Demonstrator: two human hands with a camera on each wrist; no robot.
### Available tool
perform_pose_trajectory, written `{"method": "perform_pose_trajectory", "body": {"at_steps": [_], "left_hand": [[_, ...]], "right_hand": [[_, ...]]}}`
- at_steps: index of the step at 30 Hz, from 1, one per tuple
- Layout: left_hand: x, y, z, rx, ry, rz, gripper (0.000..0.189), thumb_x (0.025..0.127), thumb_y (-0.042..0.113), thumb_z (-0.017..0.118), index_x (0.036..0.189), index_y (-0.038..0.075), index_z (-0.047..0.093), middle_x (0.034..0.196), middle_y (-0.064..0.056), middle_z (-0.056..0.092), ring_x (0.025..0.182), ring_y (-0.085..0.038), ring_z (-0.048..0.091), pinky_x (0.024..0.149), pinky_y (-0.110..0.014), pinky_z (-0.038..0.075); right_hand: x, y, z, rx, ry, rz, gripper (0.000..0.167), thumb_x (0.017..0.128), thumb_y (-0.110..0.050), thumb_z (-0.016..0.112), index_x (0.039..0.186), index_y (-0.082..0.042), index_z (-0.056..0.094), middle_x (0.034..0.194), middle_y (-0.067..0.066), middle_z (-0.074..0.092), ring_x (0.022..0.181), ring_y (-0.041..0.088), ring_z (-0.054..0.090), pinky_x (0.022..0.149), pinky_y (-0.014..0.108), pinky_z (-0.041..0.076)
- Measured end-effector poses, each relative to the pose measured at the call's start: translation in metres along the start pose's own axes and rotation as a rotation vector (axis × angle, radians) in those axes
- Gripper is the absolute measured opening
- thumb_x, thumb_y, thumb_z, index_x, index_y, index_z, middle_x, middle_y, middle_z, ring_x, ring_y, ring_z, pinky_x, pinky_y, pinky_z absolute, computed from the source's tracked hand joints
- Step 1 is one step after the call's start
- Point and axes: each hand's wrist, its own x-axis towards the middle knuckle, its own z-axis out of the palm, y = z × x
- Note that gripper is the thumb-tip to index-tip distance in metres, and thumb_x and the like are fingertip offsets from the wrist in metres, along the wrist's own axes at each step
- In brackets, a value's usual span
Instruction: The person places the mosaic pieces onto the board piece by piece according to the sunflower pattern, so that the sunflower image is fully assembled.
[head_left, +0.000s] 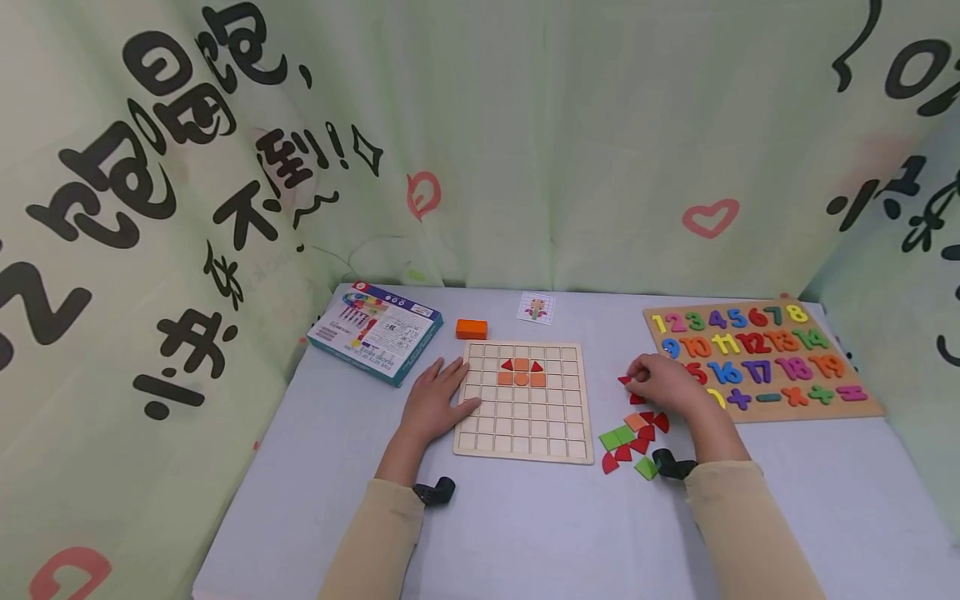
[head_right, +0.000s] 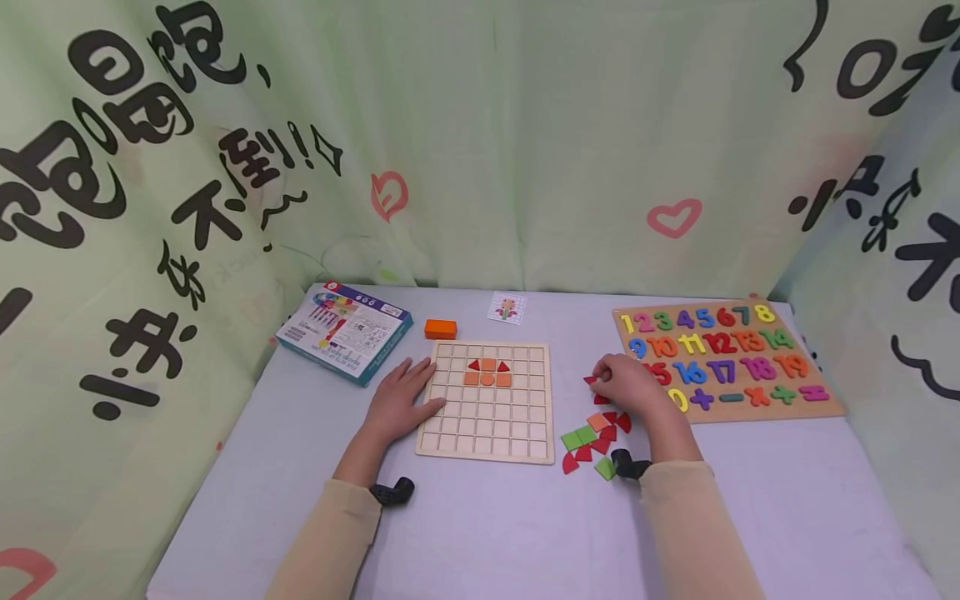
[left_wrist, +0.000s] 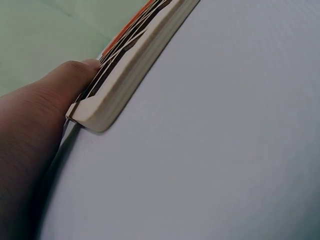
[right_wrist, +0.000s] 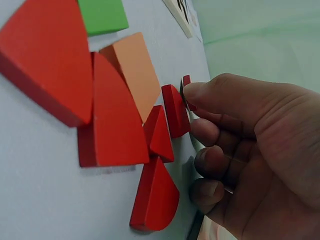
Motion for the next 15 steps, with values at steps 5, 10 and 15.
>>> {"method": "perform_pose_trajectory", "body": {"at_steps": [5,10,15], "left_hand": [[0.0,0.0,0.0,0.002,0.006,0.009,0.078,0.091,0.067,0.051,0.155,0.026,0.035,0.162,0.006,0.033,0.153,-0.028,0.02,0.124,-0.05,0.02],[0.0,-0.001,0.0,0.006,0.004,0.01,0.078,0.091,0.067,0.05,0.155,0.025,0.035,0.162,0.006,0.033,0.153,-0.028,0.02,0.124,-0.049,0.02],[0.0,-0.001,0.0,0.002,0.008,0.012,0.078,0.091,0.066,0.051,0.155,0.025,0.035,0.162,0.005,0.033,0.153,-0.028,0.02,0.124,-0.049,0.02]], "right_hand": [[-0.001,-0.005,0.001,0.004,0.02,-0.028,0.03,0.093,-0.026,0.068,0.115,-0.006,0.062,0.103,0.012,0.063,0.091,0.024,0.057,0.071,0.029,0.055],[0.0,-0.017,0.002,0.017,0.035,-0.053,0.03,0.092,-0.026,0.069,0.114,-0.008,0.062,0.101,0.011,0.062,0.087,0.023,0.057,0.068,0.027,0.054],[0.0,-0.036,0.005,0.018,0.026,-0.069,0.03,0.091,-0.028,0.07,0.115,-0.01,0.062,0.103,0.011,0.061,0.087,0.023,0.056,0.064,0.026,0.053]]}}
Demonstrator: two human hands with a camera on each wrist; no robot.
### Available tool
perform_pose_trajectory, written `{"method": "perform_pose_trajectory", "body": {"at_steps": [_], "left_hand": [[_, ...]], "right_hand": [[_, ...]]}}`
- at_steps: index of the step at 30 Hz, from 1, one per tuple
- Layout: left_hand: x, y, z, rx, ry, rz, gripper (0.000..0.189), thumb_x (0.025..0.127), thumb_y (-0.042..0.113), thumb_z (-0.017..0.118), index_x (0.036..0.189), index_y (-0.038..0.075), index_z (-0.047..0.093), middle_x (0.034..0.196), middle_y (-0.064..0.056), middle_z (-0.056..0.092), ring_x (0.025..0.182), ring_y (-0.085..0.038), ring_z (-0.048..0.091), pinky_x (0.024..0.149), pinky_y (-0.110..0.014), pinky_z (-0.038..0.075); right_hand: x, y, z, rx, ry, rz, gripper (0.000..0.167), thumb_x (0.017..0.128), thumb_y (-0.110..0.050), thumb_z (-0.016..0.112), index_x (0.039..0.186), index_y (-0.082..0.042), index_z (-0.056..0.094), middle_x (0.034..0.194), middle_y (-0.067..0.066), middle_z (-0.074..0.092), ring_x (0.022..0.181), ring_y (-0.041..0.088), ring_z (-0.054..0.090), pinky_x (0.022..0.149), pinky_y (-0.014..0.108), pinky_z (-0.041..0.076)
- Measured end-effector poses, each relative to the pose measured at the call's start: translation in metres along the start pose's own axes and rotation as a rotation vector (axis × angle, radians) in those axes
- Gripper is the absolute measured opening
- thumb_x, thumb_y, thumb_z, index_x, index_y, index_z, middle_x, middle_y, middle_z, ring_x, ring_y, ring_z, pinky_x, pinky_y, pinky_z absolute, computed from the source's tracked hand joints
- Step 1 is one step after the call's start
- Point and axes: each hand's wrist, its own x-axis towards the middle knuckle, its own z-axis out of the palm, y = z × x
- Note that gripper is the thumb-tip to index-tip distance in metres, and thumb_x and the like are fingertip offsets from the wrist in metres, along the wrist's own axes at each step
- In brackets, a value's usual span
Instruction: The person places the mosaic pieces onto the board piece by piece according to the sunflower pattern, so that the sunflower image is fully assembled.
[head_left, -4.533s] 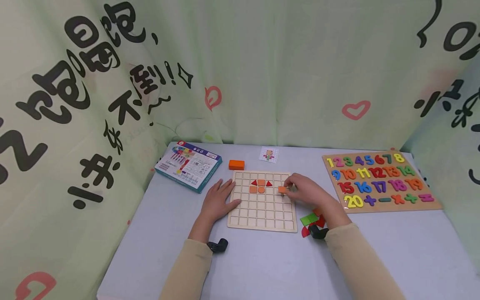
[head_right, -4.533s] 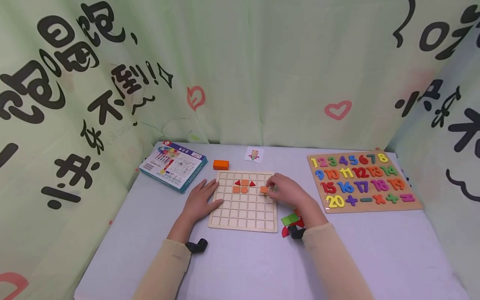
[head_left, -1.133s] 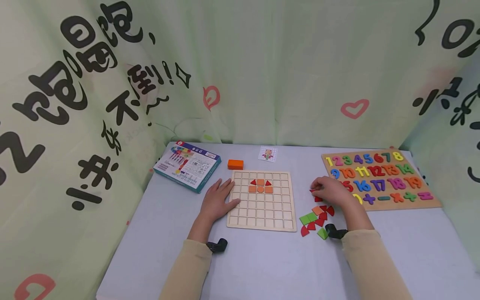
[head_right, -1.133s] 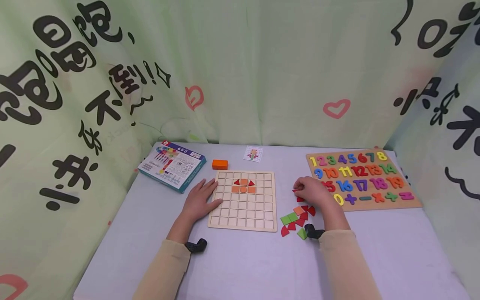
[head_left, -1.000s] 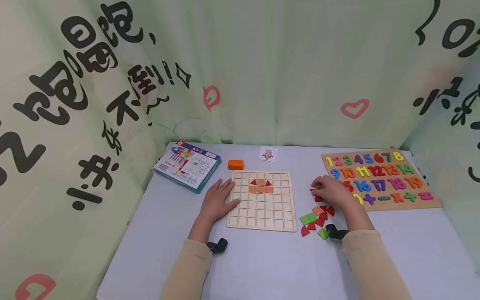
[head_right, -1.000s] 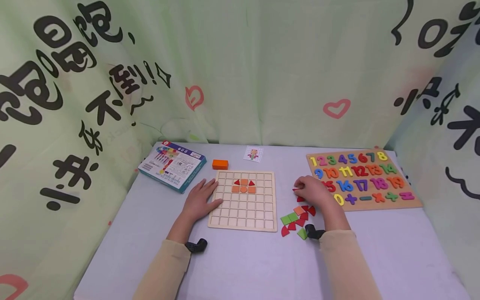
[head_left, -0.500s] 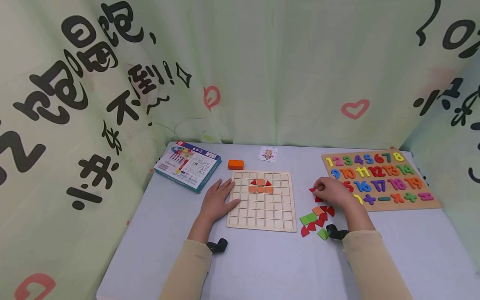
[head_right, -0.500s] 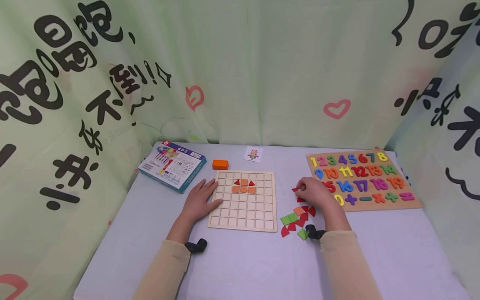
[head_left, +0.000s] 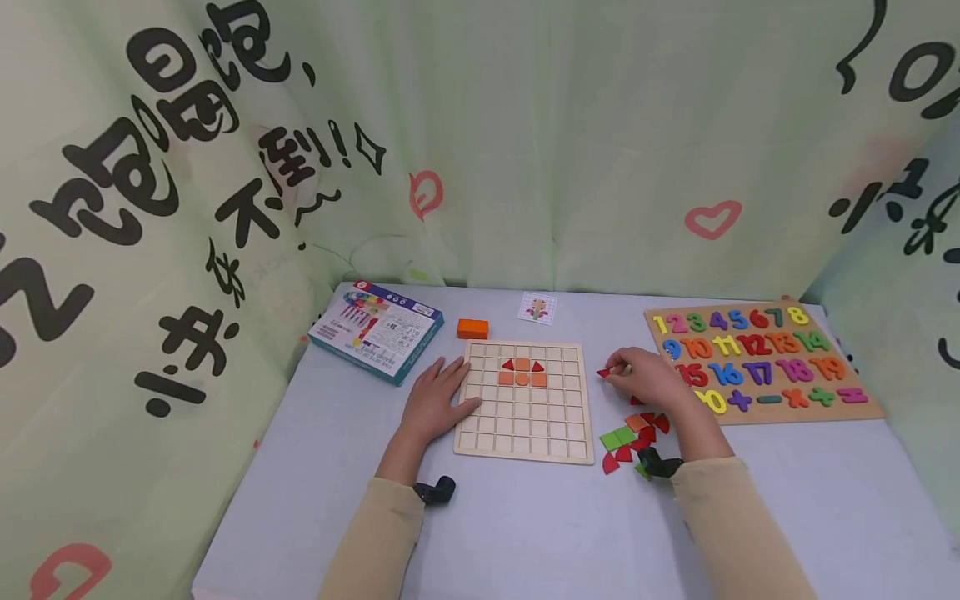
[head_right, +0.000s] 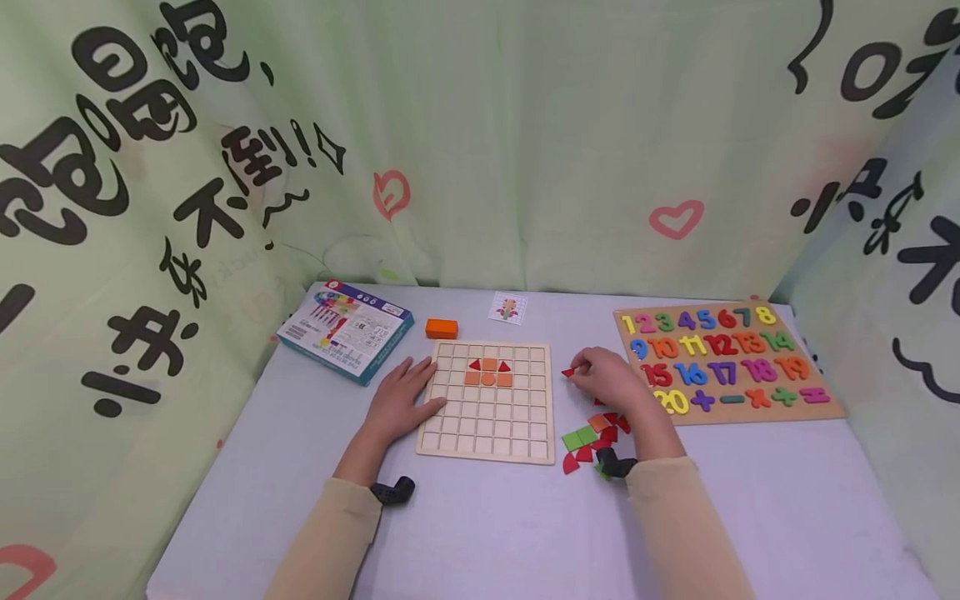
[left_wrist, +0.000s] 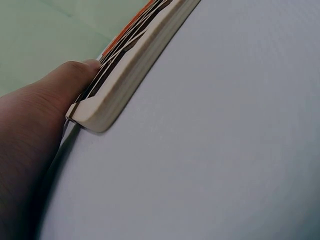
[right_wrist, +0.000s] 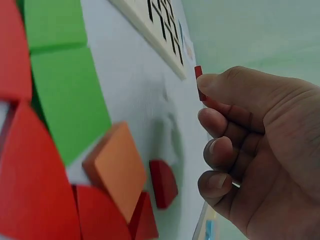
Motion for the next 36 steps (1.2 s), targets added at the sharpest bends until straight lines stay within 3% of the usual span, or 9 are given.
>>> {"method": "perform_pose_trajectory", "body": {"at_steps": [14,26,36], "left_hand": [[0.002,-0.001,0.0,0.015,-0.021,-0.005,0.079,0.091,0.068,0.049,0.156,0.027,0.032,0.163,0.007,0.03,0.154,-0.027,0.018,0.125,-0.048,0.019],[0.001,0.0,-0.001,0.009,-0.011,0.002,0.078,0.091,0.068,0.05,0.155,0.025,0.034,0.162,0.005,0.033,0.153,-0.028,0.02,0.124,-0.049,0.021],[0.001,0.001,-0.002,0.003,-0.016,-0.011,0.078,0.09,0.068,0.051,0.155,0.027,0.035,0.162,0.006,0.032,0.153,-0.028,0.02,0.124,-0.05,0.02]], "right_hand": [[0.011,-0.051,0.018,0.002,-0.037,-0.165,0.022,0.09,-0.02,0.07,0.109,-0.008,0.065,0.097,0.007,0.061,0.092,0.023,0.053,0.074,0.03,0.048],[0.017,-0.08,0.042,-0.015,-0.059,-0.227,0.019,0.09,-0.02,0.07,0.106,-0.01,0.067,0.095,0.003,0.062,0.091,0.021,0.054,0.078,0.03,0.05],[0.02,-0.098,0.06,-0.008,-0.061,-0.316,0.017,0.09,-0.02,0.071,0.102,-0.009,0.068,0.087,0.002,0.06,0.082,0.018,0.052,0.072,0.028,0.046]]}}
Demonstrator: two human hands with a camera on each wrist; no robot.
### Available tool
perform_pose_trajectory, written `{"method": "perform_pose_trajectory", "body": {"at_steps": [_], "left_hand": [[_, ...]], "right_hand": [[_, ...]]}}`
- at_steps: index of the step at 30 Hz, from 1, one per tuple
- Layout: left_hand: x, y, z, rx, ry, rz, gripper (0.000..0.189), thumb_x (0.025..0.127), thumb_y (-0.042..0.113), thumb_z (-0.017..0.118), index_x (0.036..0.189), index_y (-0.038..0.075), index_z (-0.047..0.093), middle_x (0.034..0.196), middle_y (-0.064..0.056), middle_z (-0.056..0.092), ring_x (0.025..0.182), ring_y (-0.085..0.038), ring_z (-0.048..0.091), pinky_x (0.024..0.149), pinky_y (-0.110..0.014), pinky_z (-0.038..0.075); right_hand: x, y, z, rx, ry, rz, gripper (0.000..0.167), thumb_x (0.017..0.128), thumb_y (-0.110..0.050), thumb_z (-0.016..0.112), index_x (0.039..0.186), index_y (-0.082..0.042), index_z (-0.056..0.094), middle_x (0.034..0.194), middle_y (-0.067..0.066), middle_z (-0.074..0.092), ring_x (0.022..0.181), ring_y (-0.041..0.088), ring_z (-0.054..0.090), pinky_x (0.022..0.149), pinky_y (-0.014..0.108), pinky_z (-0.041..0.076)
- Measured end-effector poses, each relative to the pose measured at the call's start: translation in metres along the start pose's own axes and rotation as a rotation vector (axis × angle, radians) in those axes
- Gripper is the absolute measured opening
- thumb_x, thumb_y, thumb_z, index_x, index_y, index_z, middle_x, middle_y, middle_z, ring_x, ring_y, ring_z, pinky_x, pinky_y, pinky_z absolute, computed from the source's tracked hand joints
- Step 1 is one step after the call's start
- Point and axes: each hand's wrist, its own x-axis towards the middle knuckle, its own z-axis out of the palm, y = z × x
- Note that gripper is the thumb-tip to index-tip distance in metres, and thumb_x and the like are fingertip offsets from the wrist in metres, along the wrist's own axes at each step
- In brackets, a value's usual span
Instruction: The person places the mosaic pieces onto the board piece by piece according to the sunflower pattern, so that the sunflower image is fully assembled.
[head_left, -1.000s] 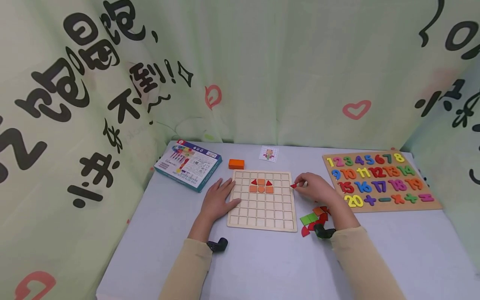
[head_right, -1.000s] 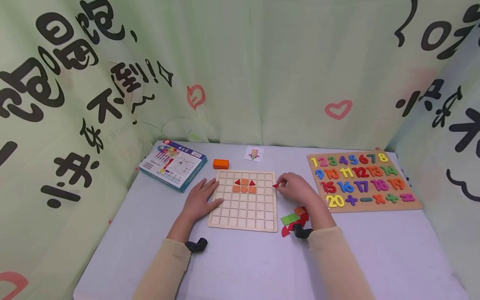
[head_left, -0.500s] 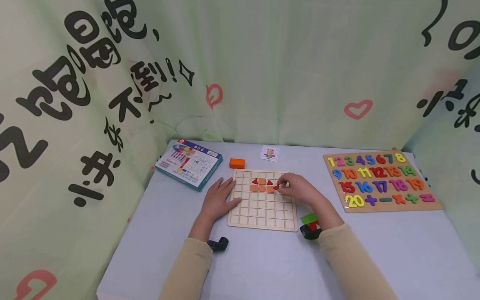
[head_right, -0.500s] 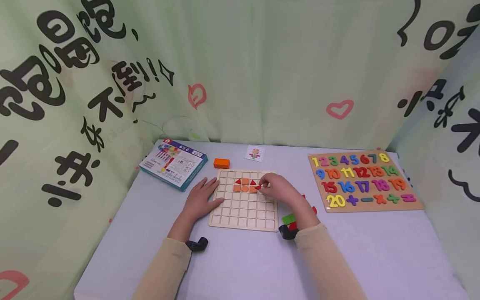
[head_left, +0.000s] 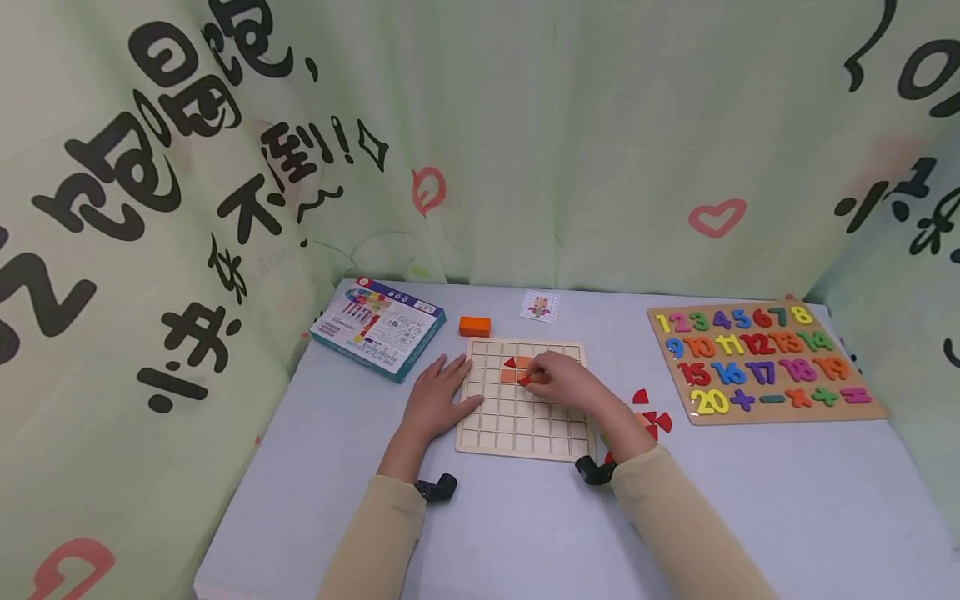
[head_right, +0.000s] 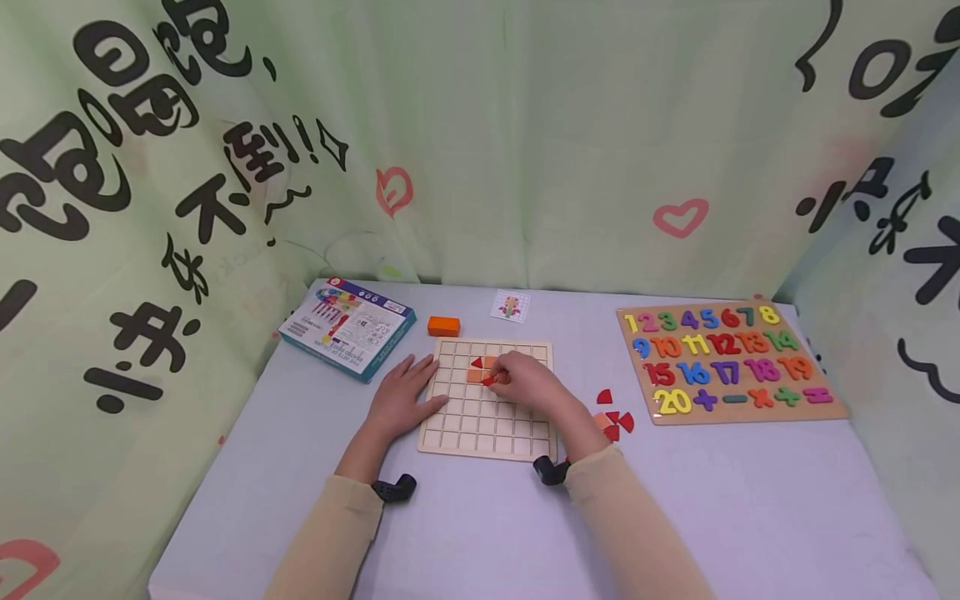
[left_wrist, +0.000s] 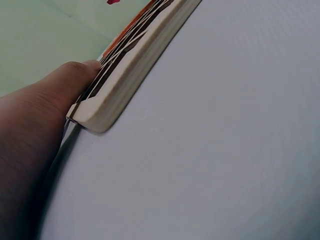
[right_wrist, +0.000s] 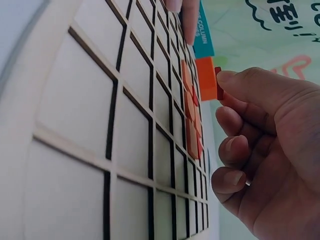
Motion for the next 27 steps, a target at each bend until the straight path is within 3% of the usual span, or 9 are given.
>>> {"method": "perform_pose_trajectory", "body": {"at_steps": [6,12,20,27], "left_hand": [[0.0,-0.001,0.0,0.006,0.002,0.003,0.078,0.09,0.067,0.051,0.155,0.026,0.035,0.161,0.005,0.033,0.153,-0.028,0.02,0.124,-0.05,0.021],[0.0,-0.002,0.0,0.007,-0.003,0.007,0.078,0.091,0.068,0.05,0.155,0.026,0.034,0.162,0.006,0.032,0.153,-0.028,0.02,0.124,-0.05,0.021],[0.0,-0.002,0.0,-0.007,-0.012,0.008,0.079,0.09,0.069,0.05,0.155,0.027,0.034,0.162,0.007,0.031,0.153,-0.028,0.019,0.124,-0.05,0.02],[0.001,-0.002,0.0,0.003,-0.011,0.01,0.078,0.091,0.068,0.049,0.155,0.027,0.033,0.162,0.007,0.031,0.153,-0.028,0.019,0.124,-0.05,0.021]], "right_hand": [[0.005,-0.005,0.011,-0.021,0.009,-0.019,0.014,0.09,-0.021,0.07,0.099,-0.011,0.068,0.086,0.0,0.06,0.08,0.015,0.052,0.072,0.028,0.045],[0.007,-0.013,0.021,-0.056,0.024,0.031,0.013,0.091,-0.025,0.07,0.094,-0.012,0.067,0.075,0.0,0.055,0.073,0.016,0.051,0.065,0.028,0.04],[0.009,-0.018,0.03,-0.075,0.035,0.116,0.014,0.09,-0.028,0.072,0.093,-0.015,0.066,0.076,-0.001,0.057,0.072,0.015,0.052,0.06,0.028,0.04],[0.009,-0.019,0.035,-0.094,0.057,0.111,0.015,0.088,-0.029,0.074,0.09,-0.017,0.065,0.074,-0.001,0.056,0.069,0.015,0.051,0.059,0.028,0.039]]}}
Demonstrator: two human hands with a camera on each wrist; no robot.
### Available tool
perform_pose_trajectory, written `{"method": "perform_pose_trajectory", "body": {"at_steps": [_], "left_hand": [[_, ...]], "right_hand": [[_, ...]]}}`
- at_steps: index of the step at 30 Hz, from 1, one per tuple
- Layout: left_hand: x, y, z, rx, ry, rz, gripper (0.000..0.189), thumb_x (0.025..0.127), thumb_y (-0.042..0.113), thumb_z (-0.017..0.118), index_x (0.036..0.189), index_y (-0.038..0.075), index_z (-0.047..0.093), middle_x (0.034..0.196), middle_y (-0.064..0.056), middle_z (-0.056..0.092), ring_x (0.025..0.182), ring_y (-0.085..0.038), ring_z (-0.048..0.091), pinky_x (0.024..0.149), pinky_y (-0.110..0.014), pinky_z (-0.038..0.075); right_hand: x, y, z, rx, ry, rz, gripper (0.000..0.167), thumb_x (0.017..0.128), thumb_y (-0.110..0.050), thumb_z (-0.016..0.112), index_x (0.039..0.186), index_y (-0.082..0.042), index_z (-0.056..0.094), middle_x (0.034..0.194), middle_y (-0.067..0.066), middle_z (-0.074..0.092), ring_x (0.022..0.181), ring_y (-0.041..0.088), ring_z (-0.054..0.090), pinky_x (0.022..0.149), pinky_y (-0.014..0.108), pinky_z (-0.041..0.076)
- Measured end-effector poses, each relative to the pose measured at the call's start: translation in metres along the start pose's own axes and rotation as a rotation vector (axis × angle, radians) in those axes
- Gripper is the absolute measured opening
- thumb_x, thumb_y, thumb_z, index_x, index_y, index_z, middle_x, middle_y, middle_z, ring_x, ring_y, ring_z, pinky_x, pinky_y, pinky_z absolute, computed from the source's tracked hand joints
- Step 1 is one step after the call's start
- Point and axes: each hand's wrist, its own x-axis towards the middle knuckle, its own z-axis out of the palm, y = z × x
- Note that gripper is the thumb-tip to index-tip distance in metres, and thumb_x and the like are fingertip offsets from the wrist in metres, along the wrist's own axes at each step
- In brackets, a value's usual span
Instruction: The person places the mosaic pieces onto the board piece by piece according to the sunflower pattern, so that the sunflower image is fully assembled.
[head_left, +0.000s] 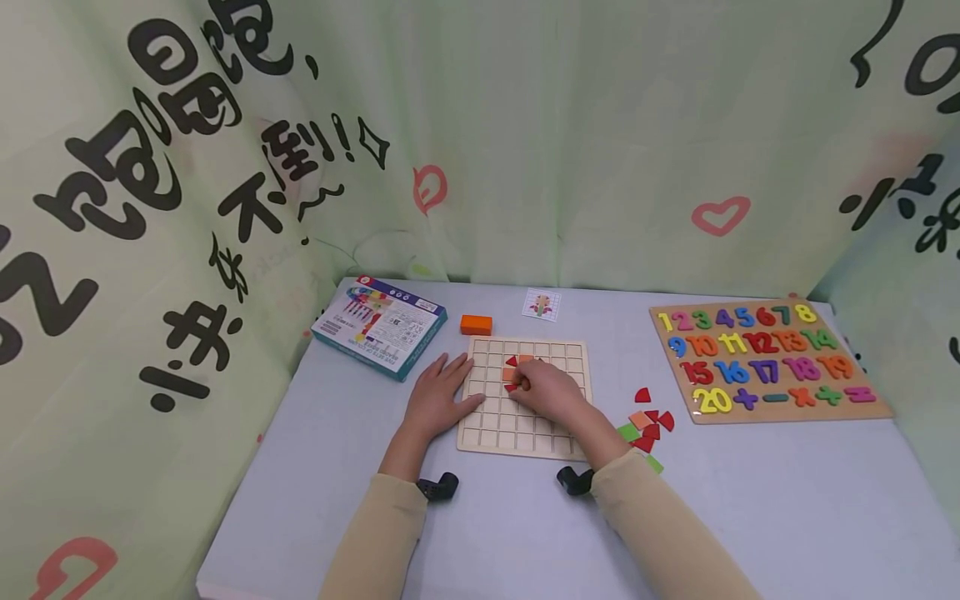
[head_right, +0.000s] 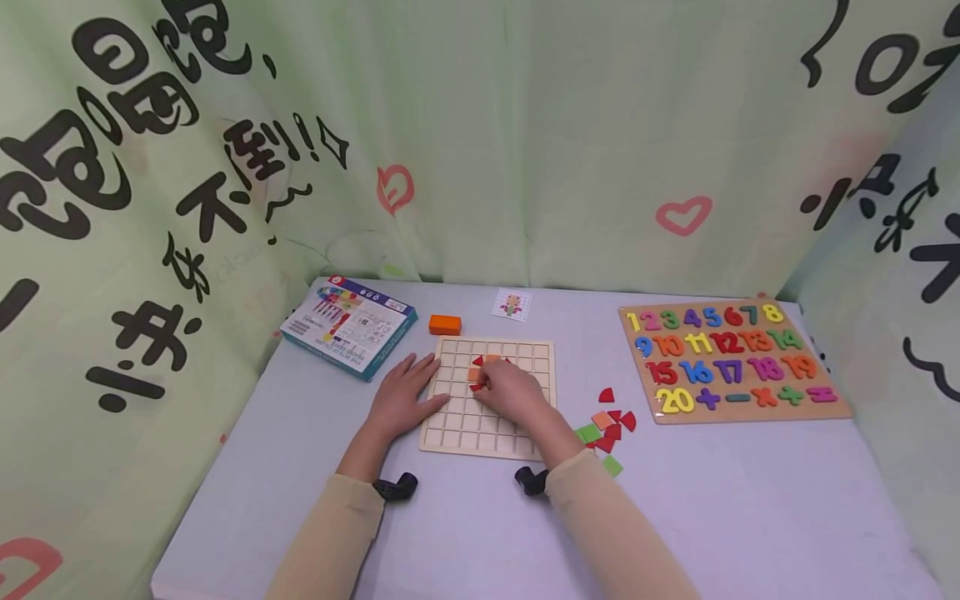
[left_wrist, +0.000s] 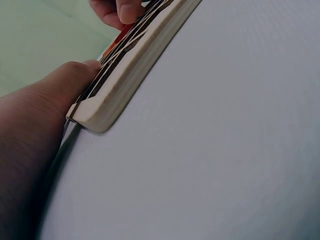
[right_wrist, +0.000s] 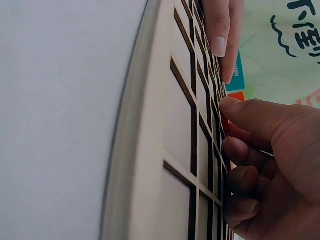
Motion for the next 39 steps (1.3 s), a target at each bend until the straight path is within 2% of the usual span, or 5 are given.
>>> {"method": "perform_pose_trajectory", "body": {"at_steps": [13,21,28,34,39], "left_hand": [[-0.001,0.001,0.0,-0.009,0.006,0.001,0.077,0.091,0.067,0.05,0.155,0.026,0.035,0.162,0.006,0.032,0.153,-0.028,0.019,0.124,-0.05,0.02],[0.0,0.0,0.001,-0.01,0.0,-0.007,0.078,0.091,0.067,0.05,0.155,0.027,0.034,0.162,0.007,0.031,0.154,-0.028,0.018,0.124,-0.049,0.019],[0.001,0.001,0.002,0.004,0.005,-0.001,0.079,0.091,0.068,0.05,0.155,0.025,0.034,0.162,0.005,0.032,0.153,-0.028,0.019,0.124,-0.05,0.02],[0.001,0.0,0.004,0.013,0.013,-0.002,0.079,0.09,0.068,0.05,0.155,0.026,0.034,0.162,0.006,0.032,0.153,-0.028,0.019,0.124,-0.049,0.02],[0.0,-0.001,0.005,0.009,0.016,0.002,0.079,0.09,0.068,0.05,0.155,0.026,0.034,0.162,0.006,0.032,0.153,-0.028,0.019,0.124,-0.049,0.02]], "right_hand": [[0.001,0.0,0.004,-0.04,0.025,-0.003,0.015,0.088,-0.029,0.074,0.095,-0.017,0.067,0.076,-0.003,0.057,0.07,0.014,0.052,0.06,0.027,0.04],[0.0,0.0,0.0,0.001,0.015,0.017,0.016,0.088,-0.03,0.074,0.095,-0.018,0.067,0.076,-0.002,0.057,0.07,0.015,0.052,0.058,0.028,0.039],[-0.006,0.011,-0.015,0.006,0.043,-0.006,0.012,0.092,-0.028,0.07,0.096,-0.017,0.067,0.079,-0.002,0.058,0.074,0.016,0.052,0.064,0.029,0.042],[-0.013,0.03,-0.036,0.043,0.034,0.052,0.018,0.095,-0.029,0.066,0.106,-0.016,0.068,0.088,0.001,0.061,0.084,0.019,0.054,0.07,0.03,0.046],[-0.028,0.044,-0.06,0.059,0.012,0.068,0.022,0.096,-0.027,0.065,0.113,-0.013,0.067,0.095,0.004,0.062,0.09,0.022,0.054,0.075,0.032,0.049]]}}
